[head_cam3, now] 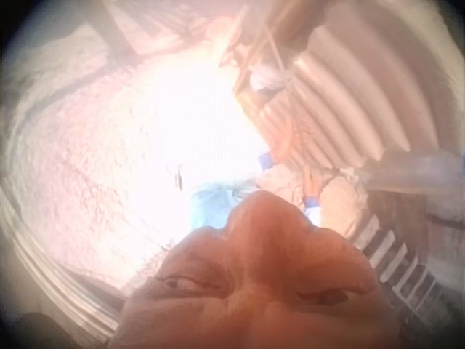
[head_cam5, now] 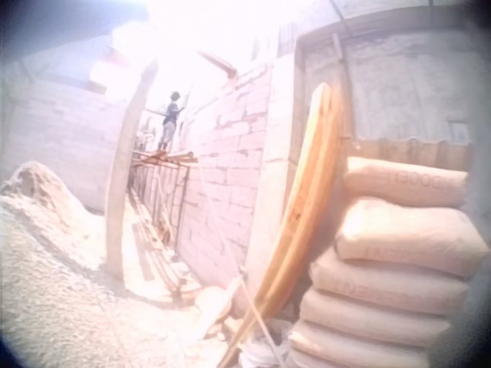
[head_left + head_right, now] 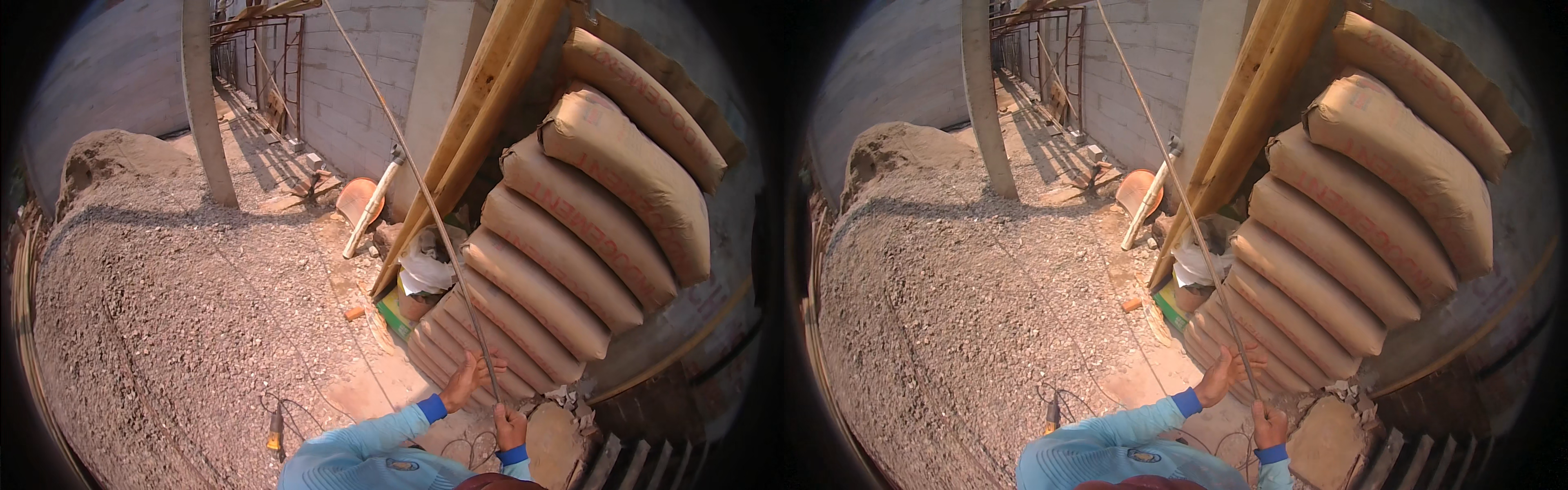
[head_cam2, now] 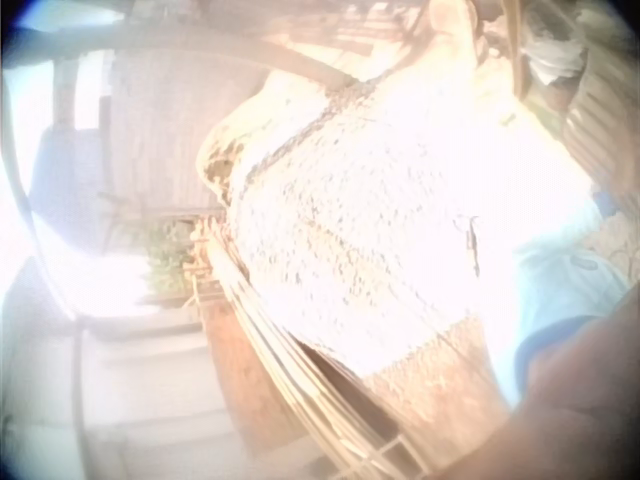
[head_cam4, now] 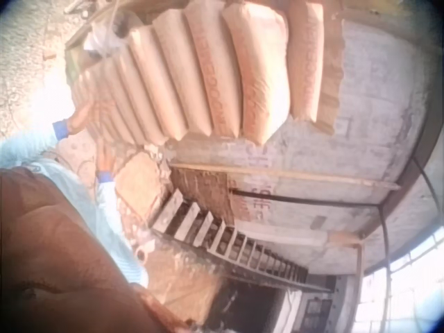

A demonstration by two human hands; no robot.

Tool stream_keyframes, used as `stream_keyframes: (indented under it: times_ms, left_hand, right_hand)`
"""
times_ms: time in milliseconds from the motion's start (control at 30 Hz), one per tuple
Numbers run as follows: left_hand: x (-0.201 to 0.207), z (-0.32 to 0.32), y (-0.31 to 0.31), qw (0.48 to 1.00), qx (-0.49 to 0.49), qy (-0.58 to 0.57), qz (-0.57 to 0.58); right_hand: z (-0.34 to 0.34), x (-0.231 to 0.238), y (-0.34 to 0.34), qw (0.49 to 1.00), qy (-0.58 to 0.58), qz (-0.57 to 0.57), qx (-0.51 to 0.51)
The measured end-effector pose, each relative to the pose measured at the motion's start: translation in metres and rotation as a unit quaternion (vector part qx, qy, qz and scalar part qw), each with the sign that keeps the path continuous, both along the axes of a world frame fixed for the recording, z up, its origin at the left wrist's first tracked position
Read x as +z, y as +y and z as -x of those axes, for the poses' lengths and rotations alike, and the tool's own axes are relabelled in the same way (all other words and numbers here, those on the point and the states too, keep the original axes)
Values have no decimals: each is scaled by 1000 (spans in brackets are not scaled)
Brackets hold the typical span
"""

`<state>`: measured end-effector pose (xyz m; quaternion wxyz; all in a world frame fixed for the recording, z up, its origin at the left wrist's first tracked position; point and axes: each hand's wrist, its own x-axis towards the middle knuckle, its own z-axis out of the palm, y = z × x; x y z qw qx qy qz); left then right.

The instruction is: The person repeatedly picks up a long steel rebar from the ground, lifts it, and places it against a stack of cement bags. The person walks back and forth between the rebar pile and the cement bags, handling the rebar one at a time.

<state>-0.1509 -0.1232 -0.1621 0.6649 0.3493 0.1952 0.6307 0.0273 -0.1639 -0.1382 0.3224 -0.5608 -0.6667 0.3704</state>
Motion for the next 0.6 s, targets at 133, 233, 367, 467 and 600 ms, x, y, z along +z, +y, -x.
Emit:
stream_keyframes:
  times_ms: [133,233,367,467,600]
  left_hand:
    - [-31,-44,-47,986,-152,-15,59]
    - [-37,-70,-62,984,-120,130,-20]
    - [-18,-69,-37,988,-21,146,-39]
    - [7,-40,-30,996,-55,-72,17]
    - [59,8,-26,994,16,-106,13]
  right_hand:
    - [42,41,27,991,131,32,15]
    - [74,75,54,987,106,96,67]
    - [114,117,88,956,165,205,131]
    - [134,131,100,950,180,162,199]
    - [116,121,91,969,67,-76,227]
